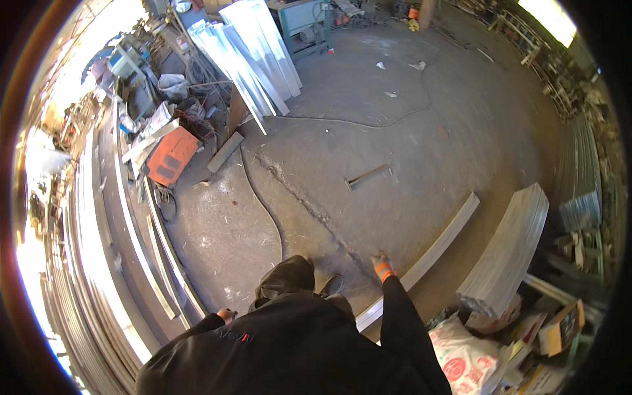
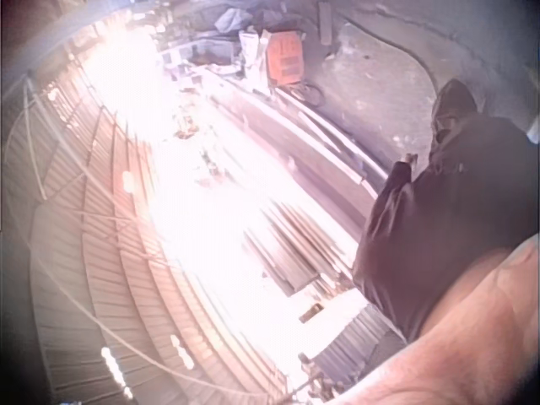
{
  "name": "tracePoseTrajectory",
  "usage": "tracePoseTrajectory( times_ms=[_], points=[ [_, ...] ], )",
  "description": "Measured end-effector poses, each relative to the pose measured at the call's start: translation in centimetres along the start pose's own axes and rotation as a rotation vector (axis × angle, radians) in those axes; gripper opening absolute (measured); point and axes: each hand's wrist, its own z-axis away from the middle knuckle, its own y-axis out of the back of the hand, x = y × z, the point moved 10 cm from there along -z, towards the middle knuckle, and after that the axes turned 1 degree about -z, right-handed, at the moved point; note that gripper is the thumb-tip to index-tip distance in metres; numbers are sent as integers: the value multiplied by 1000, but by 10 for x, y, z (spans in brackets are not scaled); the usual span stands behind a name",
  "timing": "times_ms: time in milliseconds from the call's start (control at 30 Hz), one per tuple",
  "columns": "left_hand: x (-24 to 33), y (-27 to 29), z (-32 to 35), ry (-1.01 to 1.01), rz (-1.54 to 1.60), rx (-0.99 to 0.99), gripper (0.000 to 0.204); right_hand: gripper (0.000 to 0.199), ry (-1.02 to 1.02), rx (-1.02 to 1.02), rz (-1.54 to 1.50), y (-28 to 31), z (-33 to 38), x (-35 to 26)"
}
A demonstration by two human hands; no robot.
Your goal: The person repeatedly feeds long metal profiles through a surface grinding machine, flipping each piece to treat both sides. After processing, the person stacks the finished profiles with others nearby. The task is performed one at a time in a workshop setting.
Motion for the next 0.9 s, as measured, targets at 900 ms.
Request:
tracePoseTrajectory(
  times_ms=[900],
  points=[
    [1053, 799, -304, -917, 210, 588, 48, 54, 72, -226, 356, 31, -545, -438]
  ],
)
